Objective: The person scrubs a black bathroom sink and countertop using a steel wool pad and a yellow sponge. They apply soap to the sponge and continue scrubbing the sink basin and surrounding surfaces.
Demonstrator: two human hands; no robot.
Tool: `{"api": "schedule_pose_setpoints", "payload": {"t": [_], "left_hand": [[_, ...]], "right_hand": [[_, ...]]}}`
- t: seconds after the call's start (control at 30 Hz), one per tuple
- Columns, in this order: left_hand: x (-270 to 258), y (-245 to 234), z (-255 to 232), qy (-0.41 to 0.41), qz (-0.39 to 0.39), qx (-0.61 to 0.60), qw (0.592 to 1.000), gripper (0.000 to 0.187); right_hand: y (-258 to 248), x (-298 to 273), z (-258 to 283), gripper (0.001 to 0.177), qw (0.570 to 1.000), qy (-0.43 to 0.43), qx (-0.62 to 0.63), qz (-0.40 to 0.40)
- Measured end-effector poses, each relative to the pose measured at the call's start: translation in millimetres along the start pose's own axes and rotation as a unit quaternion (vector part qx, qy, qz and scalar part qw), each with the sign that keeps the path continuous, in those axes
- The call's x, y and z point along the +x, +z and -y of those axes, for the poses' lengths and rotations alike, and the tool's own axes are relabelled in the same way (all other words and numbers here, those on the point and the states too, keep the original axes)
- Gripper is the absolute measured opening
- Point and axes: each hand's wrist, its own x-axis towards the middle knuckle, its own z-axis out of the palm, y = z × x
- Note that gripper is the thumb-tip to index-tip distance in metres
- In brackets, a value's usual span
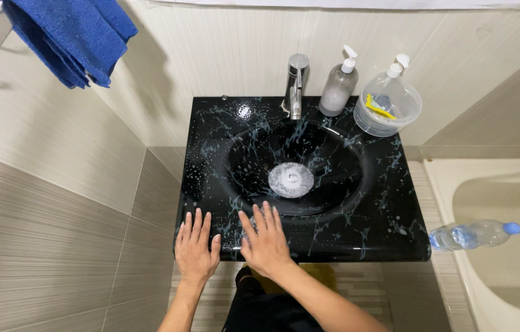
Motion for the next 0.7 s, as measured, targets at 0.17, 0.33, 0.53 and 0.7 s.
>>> {"api": "schedule_pose_setpoints", "payload": {"t": [0.17, 0.33, 0.53, 0.7], "left_hand": [[1, -2, -1, 0.0, -0.004, -0.007, 1.0, 0.058], [-1, -1, -1, 0.003, -0.021, -0.012, 1.0, 0.056], [-2, 0, 1, 0.0, -0.022, -0.011, 1.0, 0.056], [-1, 0, -2, -0.001, -0.028, -0.013, 1.0, 0.056]], "right_hand": [[-3, -17, -10, 0.067, 0.999, -0.006, -0.039, 0.018], [-33, -78, -70, 0.07, 0.993, 0.052, -0.093, -0.043], [-38, -100, -89, 0.067, 0.985, 0.1, -0.094, -0.101], [0, -57, -27, 0.056, 0.997, 0.009, -0.067, -0.043]]}}
